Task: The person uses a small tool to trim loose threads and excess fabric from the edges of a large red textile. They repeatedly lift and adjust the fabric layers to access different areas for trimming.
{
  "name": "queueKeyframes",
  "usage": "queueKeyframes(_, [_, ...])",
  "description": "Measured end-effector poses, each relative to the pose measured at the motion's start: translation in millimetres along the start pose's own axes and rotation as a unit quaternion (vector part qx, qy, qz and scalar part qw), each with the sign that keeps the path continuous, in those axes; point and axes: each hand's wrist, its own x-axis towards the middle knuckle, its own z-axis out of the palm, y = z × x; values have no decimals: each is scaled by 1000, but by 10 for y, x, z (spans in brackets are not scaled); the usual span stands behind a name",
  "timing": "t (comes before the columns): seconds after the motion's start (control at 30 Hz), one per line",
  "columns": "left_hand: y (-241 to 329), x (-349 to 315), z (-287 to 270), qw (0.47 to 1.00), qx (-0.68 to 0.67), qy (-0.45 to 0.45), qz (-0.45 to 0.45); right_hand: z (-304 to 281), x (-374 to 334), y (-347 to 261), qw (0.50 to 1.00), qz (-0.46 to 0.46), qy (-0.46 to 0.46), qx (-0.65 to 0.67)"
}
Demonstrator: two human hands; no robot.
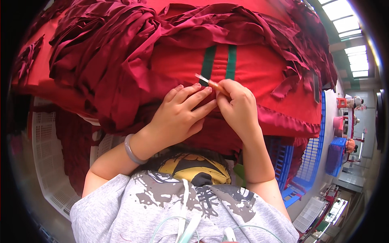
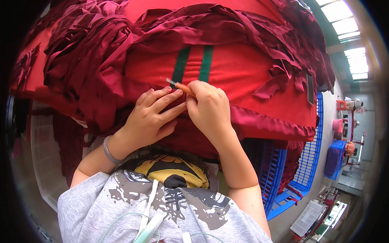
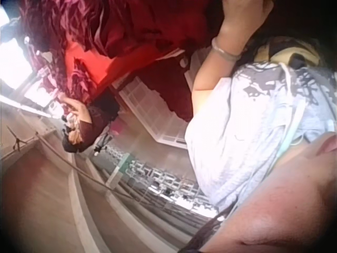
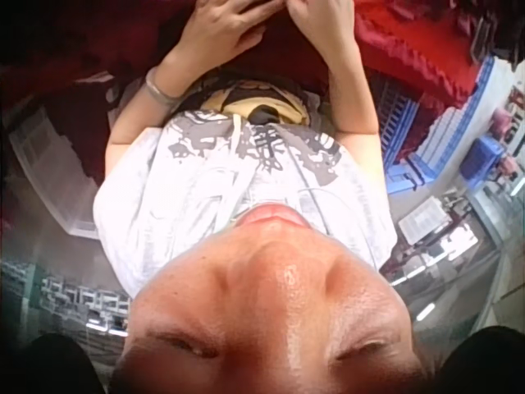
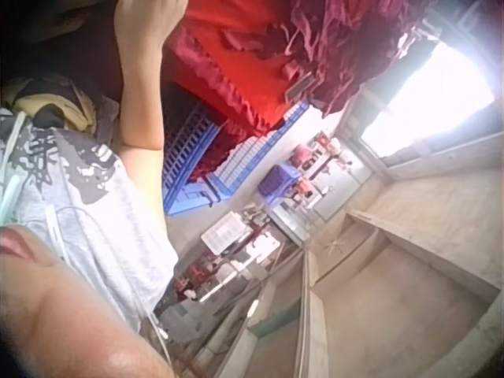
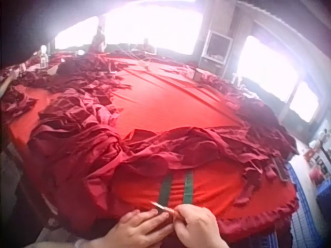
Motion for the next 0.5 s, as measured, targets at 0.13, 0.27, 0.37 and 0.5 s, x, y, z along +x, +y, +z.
queueKeyframes(0.13, [-4,8,8,1000,16,1,8,-44,17,32,992,86,78,53])
queueKeyframes(0.27, [-91,7,9,997,18,60,41,-159,-91,-12,985,112,48,125])
queueKeyframes(0.37, [-183,-91,-294,987,41,158,6,-249,-274,117,981,94,99,140])
queueKeyframes(0.5, [-606,-306,-1198,924,223,279,-134,-490,-542,366,959,95,153,219])
